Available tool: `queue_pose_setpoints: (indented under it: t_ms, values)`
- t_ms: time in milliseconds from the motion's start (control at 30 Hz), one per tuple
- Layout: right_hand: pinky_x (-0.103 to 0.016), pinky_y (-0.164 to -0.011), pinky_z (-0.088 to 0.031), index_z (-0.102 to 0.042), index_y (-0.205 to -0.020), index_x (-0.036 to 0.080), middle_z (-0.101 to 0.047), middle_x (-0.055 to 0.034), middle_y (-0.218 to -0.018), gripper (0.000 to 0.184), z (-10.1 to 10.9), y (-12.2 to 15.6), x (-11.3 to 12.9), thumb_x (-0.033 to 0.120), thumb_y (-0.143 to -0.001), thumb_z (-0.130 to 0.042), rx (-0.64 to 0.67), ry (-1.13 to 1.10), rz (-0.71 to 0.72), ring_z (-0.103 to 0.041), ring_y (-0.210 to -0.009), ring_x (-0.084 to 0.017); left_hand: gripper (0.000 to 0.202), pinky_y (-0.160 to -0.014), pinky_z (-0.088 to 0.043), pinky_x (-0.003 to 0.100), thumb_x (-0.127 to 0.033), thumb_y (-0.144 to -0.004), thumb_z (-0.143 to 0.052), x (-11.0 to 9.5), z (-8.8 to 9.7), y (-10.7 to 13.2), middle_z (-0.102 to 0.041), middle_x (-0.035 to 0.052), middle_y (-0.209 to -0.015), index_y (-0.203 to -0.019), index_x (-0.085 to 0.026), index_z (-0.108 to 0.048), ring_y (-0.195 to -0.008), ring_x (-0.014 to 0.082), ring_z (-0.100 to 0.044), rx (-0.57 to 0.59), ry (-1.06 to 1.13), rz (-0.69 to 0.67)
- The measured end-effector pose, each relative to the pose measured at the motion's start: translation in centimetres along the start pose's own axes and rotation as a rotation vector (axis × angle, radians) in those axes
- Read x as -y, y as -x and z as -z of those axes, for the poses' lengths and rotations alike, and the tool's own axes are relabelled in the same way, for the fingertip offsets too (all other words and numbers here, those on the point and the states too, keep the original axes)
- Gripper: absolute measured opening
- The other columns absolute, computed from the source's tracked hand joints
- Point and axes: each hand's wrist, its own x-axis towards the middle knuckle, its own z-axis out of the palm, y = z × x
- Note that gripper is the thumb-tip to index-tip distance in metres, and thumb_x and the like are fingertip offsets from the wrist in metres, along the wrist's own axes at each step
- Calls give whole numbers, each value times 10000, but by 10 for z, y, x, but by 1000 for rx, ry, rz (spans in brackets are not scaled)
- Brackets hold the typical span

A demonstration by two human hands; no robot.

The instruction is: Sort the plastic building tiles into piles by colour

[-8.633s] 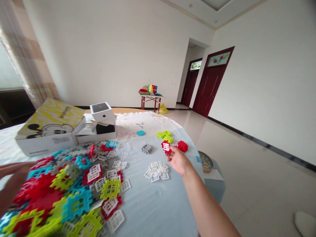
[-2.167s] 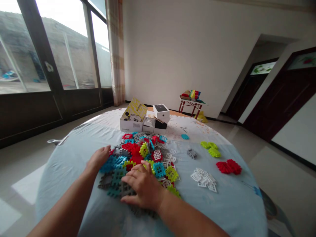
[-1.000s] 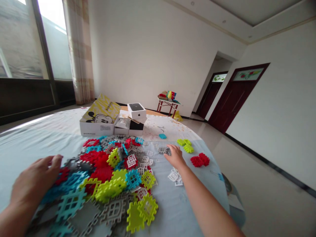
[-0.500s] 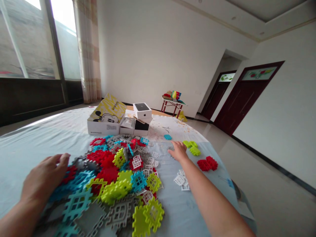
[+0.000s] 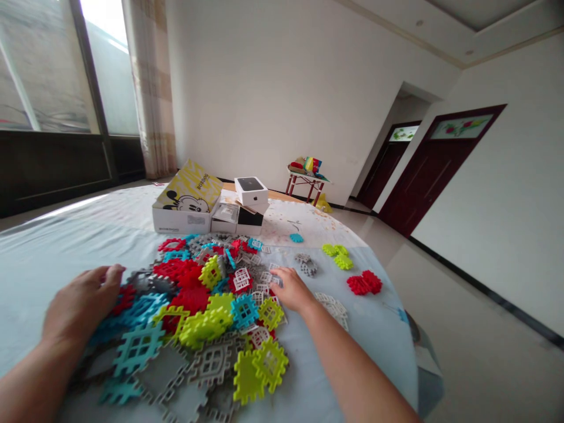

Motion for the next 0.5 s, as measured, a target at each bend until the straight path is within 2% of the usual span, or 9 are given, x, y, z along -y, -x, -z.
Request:
queue_pose_setpoints:
  t_ms: [267, 400, 500]
  values:
    - [-338, -866, -439, -641, -995, 207, -653, -55, -931, 305, -20, -5, -8, 118, -718, -551, -82, -30, -64, -580, -919, -196, 551, -798, -414, 343, -498, -813, -221, -2, 1, 0, -560, 142, -1182, -1085, -175, -576, -1043, 288, -523, 31, -5, 44]
    - [-289, -761, -477, -614, -1045, 193, -636, -27, -839, 348, -19, -4, -6, 128, -707, -561, -157, -179, -83, -586, -767, -156, 564, -779, -417, 346, -514, -808, -219, -3, 2, 1, -560, 153, -1181, -1070, -166, -577, -1024, 293, -531, 29, -21, 39]
    - [-244, -670, -491, -604, -1069, 186, -635, -2, -779, 347, -14, -1, -1, 173, -723, -574, -156, -318, -84, -580, -660, -124, 573, -779, -419, 338, -507, -810, -212, -6, 5, 3, -557, 158, -1187, -1065, -149, -581, -1029, 290, -528, 43, -24, 23]
